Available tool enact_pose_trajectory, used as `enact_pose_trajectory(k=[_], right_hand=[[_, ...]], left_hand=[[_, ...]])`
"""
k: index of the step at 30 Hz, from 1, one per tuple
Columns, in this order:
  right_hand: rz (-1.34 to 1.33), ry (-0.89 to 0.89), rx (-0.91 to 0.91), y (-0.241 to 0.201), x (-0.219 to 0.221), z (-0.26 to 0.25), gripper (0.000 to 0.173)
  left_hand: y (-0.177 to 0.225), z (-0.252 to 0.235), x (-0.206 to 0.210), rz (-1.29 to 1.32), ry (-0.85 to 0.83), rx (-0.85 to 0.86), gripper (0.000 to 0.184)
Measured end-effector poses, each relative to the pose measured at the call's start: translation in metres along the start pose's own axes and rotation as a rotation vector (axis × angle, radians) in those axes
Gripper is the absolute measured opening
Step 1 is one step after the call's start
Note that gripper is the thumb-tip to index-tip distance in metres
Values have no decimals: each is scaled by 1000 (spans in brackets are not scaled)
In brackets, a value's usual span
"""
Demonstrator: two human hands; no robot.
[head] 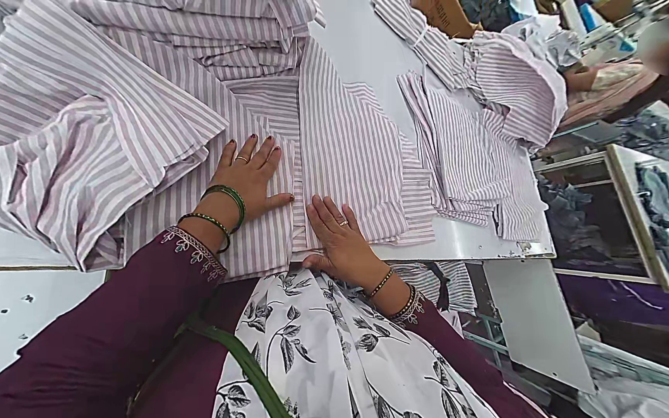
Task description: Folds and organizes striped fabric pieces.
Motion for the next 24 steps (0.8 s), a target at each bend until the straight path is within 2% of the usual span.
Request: enact_pose_trajectory(k=[3,4,7,9,11,13,15,17,19,21,24], right_hand=[[-52,67,80,8,-31,-31,69],[-66,99,134,15,-41,-45,62],[-52,99,330,39,-51,-76,61],[-38,110,389,45,-55,-85,54],[-141,129,410,51,-55,-86,52],[-382,295,384,65,-58,-73,44],[-728,572,337,80,-67,-49,38],[-971,824,297,91,-92,-17,35],[-1121,1049,151,100,-127,19,35],[-1157,1260,56,101,-161,63,36],[-988,1485,56,102,-203,139,37]], left_hand=[[-3,-2,2,-14,18,-10,95],[-3,-3,3,-16,34,-6,94],[-3,-5,6,-25,48,-10,90],[-5,-7,6,-37,61,-24,89],[-7,-8,6,-42,40,-40,90],[-7,-9,7,-32,36,-51,90],[-6,-9,7,-4,33,-67,88],[-5,-9,4,-3,14,-89,87],[-6,-9,2,6,14,-112,84],[-6,-10,0,39,50,-136,82],[4,-15,-3,101,61,-234,82]])
Point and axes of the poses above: each hand's wrist, its own z-axis away from the middle knuckle, its own x-axis out of the palm, y = z × x, the point moved 8 cm from there along -z, towards the middle knuckle, and after that the axes turned 15 degrees about -x, right-handed, at the moved point
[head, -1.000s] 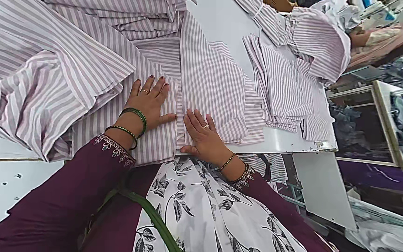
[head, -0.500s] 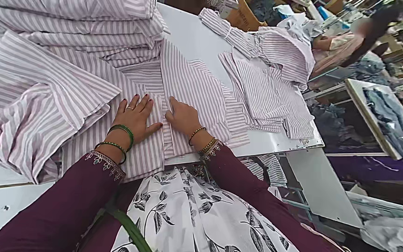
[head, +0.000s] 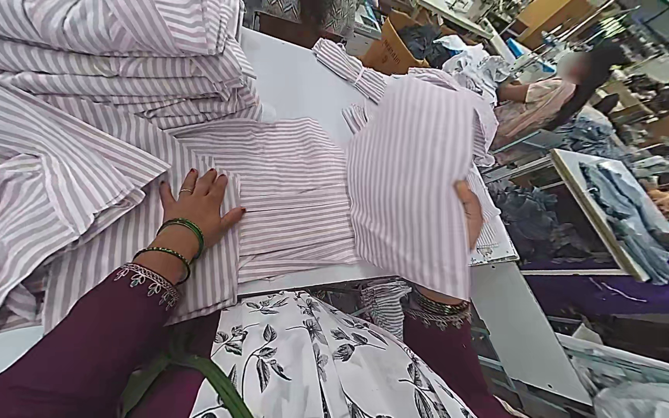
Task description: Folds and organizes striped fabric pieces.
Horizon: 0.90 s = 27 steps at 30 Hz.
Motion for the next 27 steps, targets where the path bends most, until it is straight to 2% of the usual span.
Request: enact_pose_trajectory(k=[2,3,5,8,10,13,15,17,19,20,24,27], right_hand=[[284,-21,-114,-40,-36,-18,39],[480,-80,-162,-59,-54,-28,43],[765,-129,-124,-86,-95,-51,42],[706,-29,-62,-108,-149,-59,47],[631,42,-77,-116,-175,-59,49],[689,169,-2,-122,-209,-56,51],[760,250,46,-127,-235,-52,50],[751,288,22,-129,-263,-49,48],[752,261,5,-130,-290,-50,47],[756,241,15,-130,-302,-52,48],[765,418,79,-133,-319,-63,44],[754,227,-85,-129,-352,-79,42]], left_hand=[[25,0,-5,63,-44,-42,79],[48,3,-9,127,-72,-6,70],[114,17,-13,293,-139,174,50],[221,38,-2,616,-367,399,34],[283,35,10,783,-481,425,35],[345,-4,40,773,-554,240,62],[363,-37,60,741,-530,71,67],[370,-59,66,751,-472,-30,55],[379,-67,62,718,-408,-23,38],[385,-64,55,682,-366,7,36],[394,-50,39,646,-236,9,53],[377,-49,40,660,-243,-32,35]])
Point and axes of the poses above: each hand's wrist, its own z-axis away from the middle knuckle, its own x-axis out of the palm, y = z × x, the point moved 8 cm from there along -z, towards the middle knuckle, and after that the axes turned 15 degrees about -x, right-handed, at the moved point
